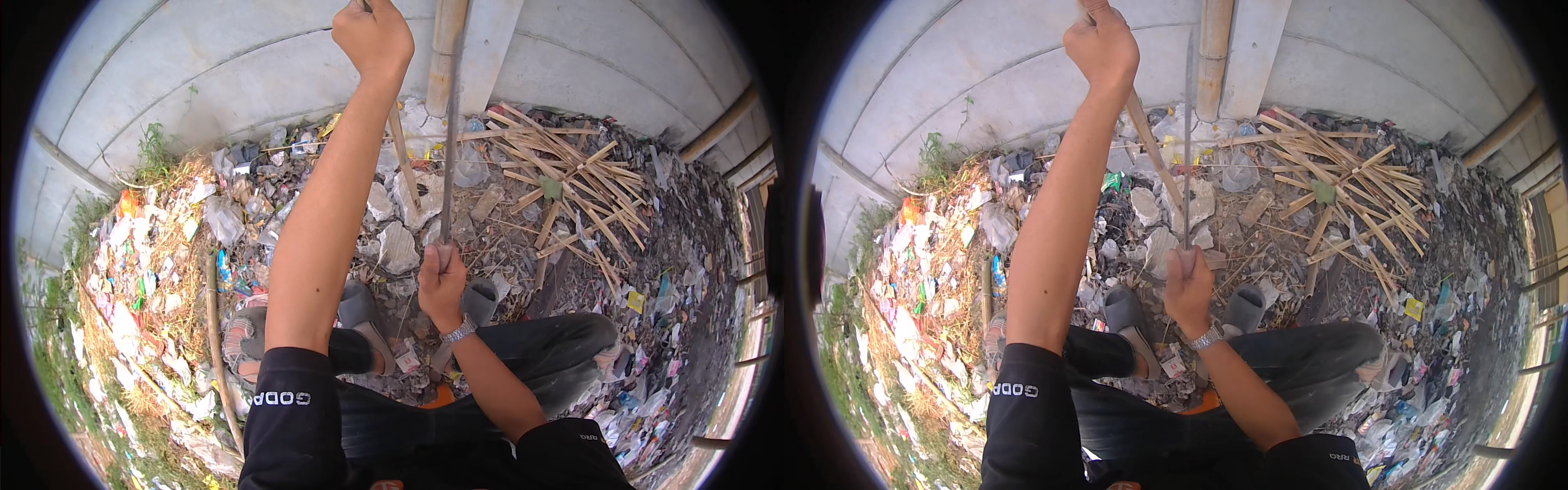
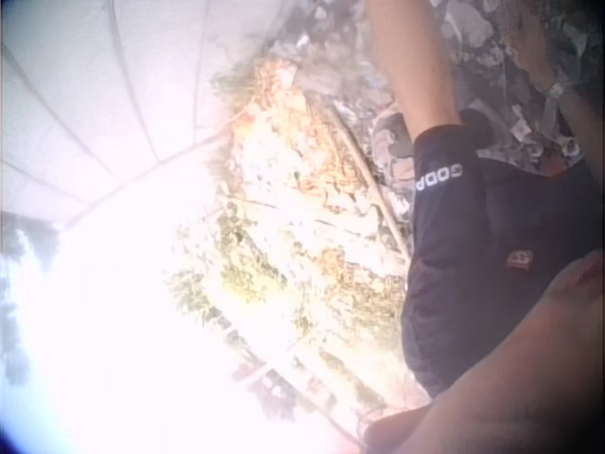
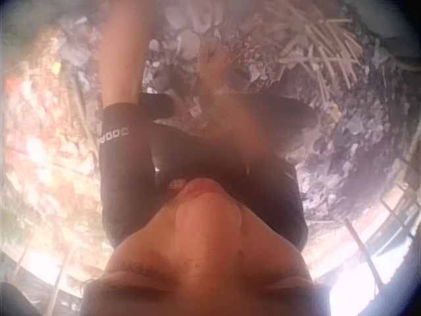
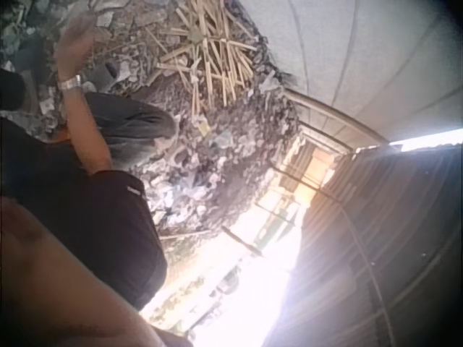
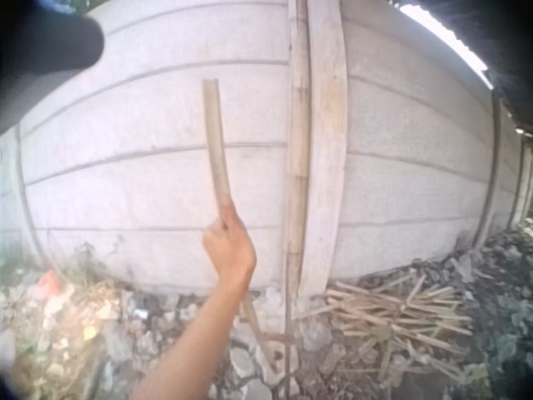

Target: The person sits on a debris-covered floor and uses a blue utility knife to scrape and sharpen a long wooden stick. They then switch to a machete to split the stick lengthwise, separating it into thinner strips.

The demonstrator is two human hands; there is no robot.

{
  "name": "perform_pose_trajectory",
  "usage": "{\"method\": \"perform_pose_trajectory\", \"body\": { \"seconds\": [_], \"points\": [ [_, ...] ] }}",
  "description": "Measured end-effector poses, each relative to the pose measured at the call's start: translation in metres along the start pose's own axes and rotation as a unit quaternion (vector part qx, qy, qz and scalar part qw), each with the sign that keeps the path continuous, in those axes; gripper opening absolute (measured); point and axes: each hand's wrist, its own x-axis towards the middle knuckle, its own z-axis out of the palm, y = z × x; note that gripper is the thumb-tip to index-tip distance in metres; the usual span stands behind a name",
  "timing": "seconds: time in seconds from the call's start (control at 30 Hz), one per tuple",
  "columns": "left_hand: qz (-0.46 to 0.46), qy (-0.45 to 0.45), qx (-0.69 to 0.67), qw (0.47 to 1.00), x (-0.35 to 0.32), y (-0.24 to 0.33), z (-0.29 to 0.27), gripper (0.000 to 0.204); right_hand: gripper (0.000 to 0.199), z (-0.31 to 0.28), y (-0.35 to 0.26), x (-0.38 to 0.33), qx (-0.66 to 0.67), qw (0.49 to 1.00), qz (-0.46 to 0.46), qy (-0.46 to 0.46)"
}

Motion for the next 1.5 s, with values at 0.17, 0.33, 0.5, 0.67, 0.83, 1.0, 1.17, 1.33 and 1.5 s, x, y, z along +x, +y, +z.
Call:
{"method": "perform_pose_trajectory", "body": {
  "seconds": [0.17, 0.33, 0.5, 0.67, 0.83, 1.0, 1.17, 1.33, 1.5],
  "points": [
    [-0.022, -0.061, -0.054, 0.996, 0.008, -0.010, -0.014, 0.077, 0.050, -0.017, 0.037, 0.000, 0.065, 0.877, 0.467, -0.089],
    [-0.042, -0.107, -0.049, 0.992, 0.024, -0.015, -0.034, 0.079, 0.038, -0.012, -0.072, 0.071, 0.189, 0.921, 0.338, -0.038],
    [-0.089, -0.140, -0.058, 0.984, 0.020, -0.011, -0.030, 0.080, 0.049, 0.007, -0.044, 0.044, 0.161, 0.986, -0.003, 0.035],
    [-0.018, -0.143, -0.025, 0.989, 0.030, -0.028, -0.031, 0.079, 0.043, -0.013, 0.091, -0.035, -0.113, 0.956, 0.249, -0.103],
    [-0.079, -0.128, -0.043, 0.988, 0.016, -0.023, -0.049, 0.079, 0.044, -0.016, -0.005, 0.017, 0.087, 0.861, 0.494, -0.081],
    [-0.035, -0.049, -0.056, 0.997, 0.015, -0.022, -0.032, 0.077, 0.045, 0.000, -0.026, 0.034, 0.062, 0.991, 0.113, -0.022],
    [-0.003, -0.037, -0.045, 0.998, 0.002, 0.009, -0.009, 0.073, 0.048, -0.003, 0.104, -0.053, -0.115, 0.969, 0.211, -0.063],
    [0.030, -0.023, -0.061, 0.997, -0.005, 0.014, -0.004, 0.072, 0.048, -0.035, 0.070, -0.014, 0.028, 0.822, 0.563, -0.079],
    [0.033, -0.035, -0.056, 0.997, -0.020, 0.022, 0.009, 0.070, 0.034, -0.032, -0.040, 0.038, 0.157, 0.921, 0.351, -0.055]
  ]
}}
